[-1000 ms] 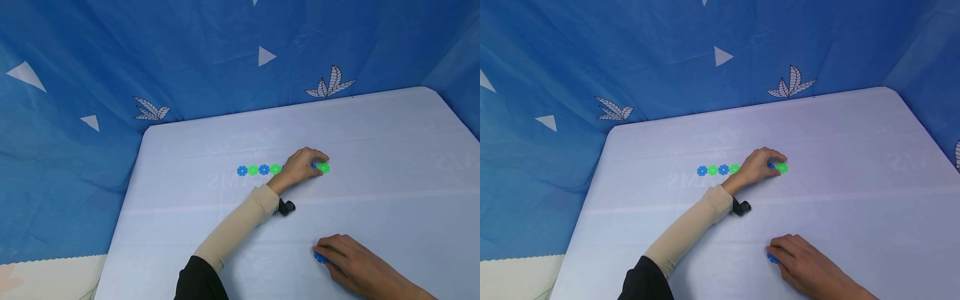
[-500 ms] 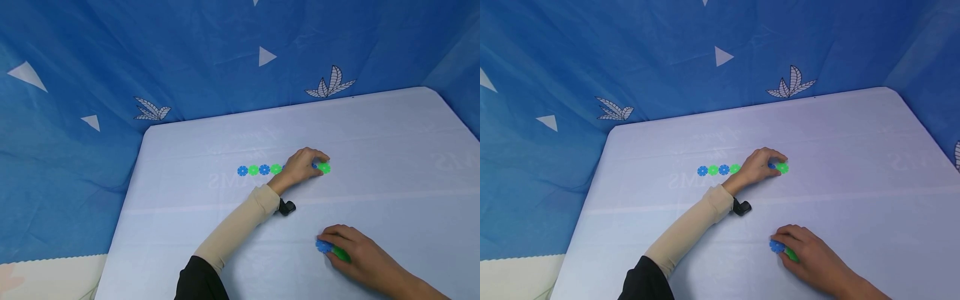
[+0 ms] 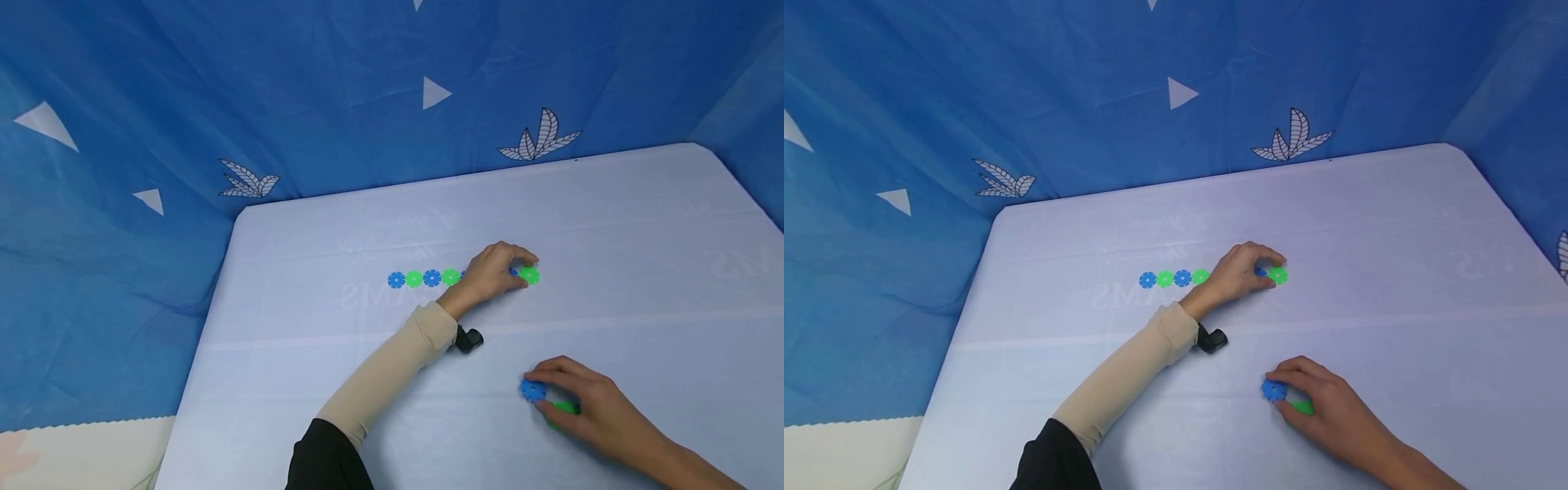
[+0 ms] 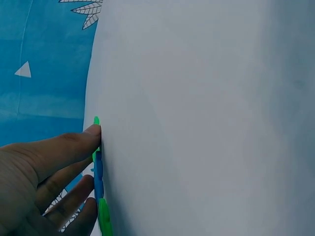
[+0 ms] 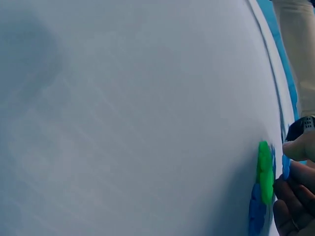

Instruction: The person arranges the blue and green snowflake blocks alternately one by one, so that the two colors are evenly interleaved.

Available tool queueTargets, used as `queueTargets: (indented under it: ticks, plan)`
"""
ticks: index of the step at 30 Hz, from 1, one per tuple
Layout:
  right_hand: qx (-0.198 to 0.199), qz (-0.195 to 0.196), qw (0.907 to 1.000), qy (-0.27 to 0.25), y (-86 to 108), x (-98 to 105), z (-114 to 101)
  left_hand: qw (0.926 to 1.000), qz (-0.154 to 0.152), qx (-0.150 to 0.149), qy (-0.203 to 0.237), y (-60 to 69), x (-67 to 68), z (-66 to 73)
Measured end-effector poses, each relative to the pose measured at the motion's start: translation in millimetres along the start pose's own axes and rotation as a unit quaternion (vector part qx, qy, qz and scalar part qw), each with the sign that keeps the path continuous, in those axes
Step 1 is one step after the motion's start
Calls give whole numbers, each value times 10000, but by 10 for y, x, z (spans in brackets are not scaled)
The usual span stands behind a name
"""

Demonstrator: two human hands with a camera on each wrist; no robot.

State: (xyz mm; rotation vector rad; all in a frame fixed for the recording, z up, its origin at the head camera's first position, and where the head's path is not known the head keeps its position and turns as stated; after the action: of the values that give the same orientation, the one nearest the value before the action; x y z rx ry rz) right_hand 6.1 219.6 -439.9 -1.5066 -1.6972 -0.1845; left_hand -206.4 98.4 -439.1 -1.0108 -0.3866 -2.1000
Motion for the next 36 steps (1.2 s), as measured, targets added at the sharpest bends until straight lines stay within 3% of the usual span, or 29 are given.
queueTargets:
  ticks: [14, 36]
  plan:
    - [-335, 258, 9983, 414, -75, 121, 172, 10000, -13, 12, 4, 5, 1, 14]
    - [-967, 613, 9924, 454, -316, 222, 467, 10000, -18, 20, -9, 5, 5, -1]
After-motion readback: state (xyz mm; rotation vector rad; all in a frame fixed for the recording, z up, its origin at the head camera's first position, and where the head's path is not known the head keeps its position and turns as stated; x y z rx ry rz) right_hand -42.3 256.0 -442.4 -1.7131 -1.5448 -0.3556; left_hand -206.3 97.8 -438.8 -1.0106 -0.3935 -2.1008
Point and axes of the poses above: each hand's wrist, its own y-axis away from the middle knuckle, its own x-axis out of the back of the hand, z = x × y, the point moved 2 cm from there along -y, towards the middle knuckle, and after that the axes turned 6 degrees about z, right-handed, at the moved point
